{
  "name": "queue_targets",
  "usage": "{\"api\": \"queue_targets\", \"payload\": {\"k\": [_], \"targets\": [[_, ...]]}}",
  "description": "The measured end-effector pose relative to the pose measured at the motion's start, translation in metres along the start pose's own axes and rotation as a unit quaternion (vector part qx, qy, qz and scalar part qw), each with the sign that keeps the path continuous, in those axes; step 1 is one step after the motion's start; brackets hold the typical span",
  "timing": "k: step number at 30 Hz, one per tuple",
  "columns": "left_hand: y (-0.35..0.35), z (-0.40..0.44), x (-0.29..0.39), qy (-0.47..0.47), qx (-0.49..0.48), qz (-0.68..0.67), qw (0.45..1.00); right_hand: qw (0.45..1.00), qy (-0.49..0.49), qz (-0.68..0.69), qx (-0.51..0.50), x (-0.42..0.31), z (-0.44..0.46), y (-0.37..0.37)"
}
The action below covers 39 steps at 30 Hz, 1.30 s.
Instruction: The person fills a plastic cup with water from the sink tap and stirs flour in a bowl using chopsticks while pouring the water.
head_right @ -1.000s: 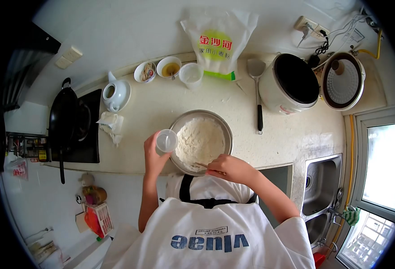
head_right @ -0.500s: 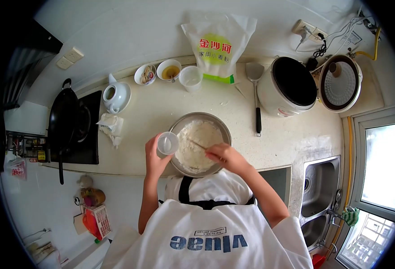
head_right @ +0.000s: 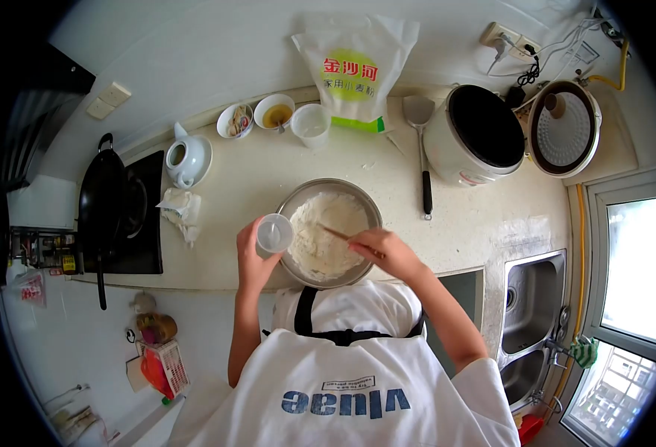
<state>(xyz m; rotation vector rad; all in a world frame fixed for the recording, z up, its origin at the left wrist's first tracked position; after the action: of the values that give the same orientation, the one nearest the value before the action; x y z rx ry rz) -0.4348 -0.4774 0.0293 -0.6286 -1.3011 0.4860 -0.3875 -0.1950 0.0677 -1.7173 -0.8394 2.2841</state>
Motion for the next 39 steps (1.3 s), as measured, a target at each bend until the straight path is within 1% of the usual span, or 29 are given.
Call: {"api": "queue_targets", "payload": {"k": [2,5,6,9,10,11,13,16,20,23,24,26,28,29,31,34,37,38,39], "targets": [[0.000,0.001,-0.001,-0.001,0.004,0.003,1.000,0.998,0.008,-0.036,0.042,0.008,-0.003,-0.015],[0.000,-0.001,-0.002,0.001,0.007,0.001,1.000,0.995,0.014,-0.081,0.059,0.009,-0.007,-0.032],[0.001,-0.002,-0.002,-0.005,0.002,0.001,1.000,0.995,0.018,-0.099,0.016,0.007,-0.009,-0.032],[0.002,-0.002,-0.003,-0.015,-0.003,0.007,1.000,0.996,-0.028,-0.068,-0.055,-0.015,-0.015,-0.012],[0.002,-0.002,-0.002,-0.014,-0.002,0.010,1.000,0.996,-0.021,-0.027,-0.077,-0.018,-0.020,0.001],[0.002,-0.001,0.000,-0.012,-0.002,0.013,1.000,0.992,-0.032,-0.004,-0.122,-0.026,-0.020,0.011],[0.003,0.003,-0.001,-0.017,-0.007,-0.022,1.000,0.991,-0.043,-0.002,-0.130,-0.033,-0.018,0.026],[0.005,0.004,-0.006,-0.027,-0.011,-0.052,0.998,0.998,-0.034,0.031,-0.051,-0.014,-0.007,0.024],[0.009,0.003,-0.016,-0.045,-0.022,-0.091,0.995,0.996,-0.053,-0.060,0.028,0.000,0.003,0.000],[0.010,0.002,-0.012,-0.084,-0.034,-0.126,0.988,0.993,-0.002,-0.114,-0.026,-0.004,-0.009,-0.016],[0.010,0.003,-0.010,-0.102,-0.040,-0.137,0.984,0.992,0.002,-0.118,-0.049,-0.011,-0.014,-0.018],[0.010,0.002,-0.009,-0.139,-0.053,-0.158,0.976,0.994,-0.026,-0.075,-0.081,-0.031,-0.018,-0.014],[0.010,0.001,-0.010,-0.136,-0.048,-0.156,0.977,0.993,-0.042,-0.033,-0.109,-0.042,-0.022,0.002],[0.011,0.002,-0.010,-0.133,-0.046,-0.155,0.978,0.989,-0.064,-0.037,-0.131,-0.042,-0.022,0.013],[0.011,0.003,-0.008,-0.133,-0.055,-0.143,0.979,0.986,-0.044,-0.035,-0.156,-0.039,-0.013,0.027],[0.012,0.003,-0.011,-0.132,-0.072,-0.146,0.978,0.996,-0.073,-0.003,-0.053,-0.017,0.008,0.037],[0.013,0.002,-0.016,-0.123,-0.076,-0.153,0.978,0.992,-0.107,-0.064,0.021,-0.008,0.019,0.022],[0.012,0.001,-0.016,-0.120,-0.075,-0.155,0.978,0.989,-0.106,-0.095,0.040,-0.010,0.020,0.009],[0.012,0.001,-0.014,-0.114,-0.071,-0.144,0.980,0.990,-0.081,-0.112,0.027,-0.009,0.015,-0.001]]}}
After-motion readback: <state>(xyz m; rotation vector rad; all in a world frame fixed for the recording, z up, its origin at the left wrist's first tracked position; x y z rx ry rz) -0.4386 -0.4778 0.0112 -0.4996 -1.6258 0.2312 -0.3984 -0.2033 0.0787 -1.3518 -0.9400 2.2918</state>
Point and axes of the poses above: each hand's wrist, its own z-axis towards the middle knuckle, its own y-axis out of the palm, x = y × z, the point moved 4 cm from there along z, towards the middle knuckle, and after that the axes turned 6 degrees about -y, right-handed, at the moved point
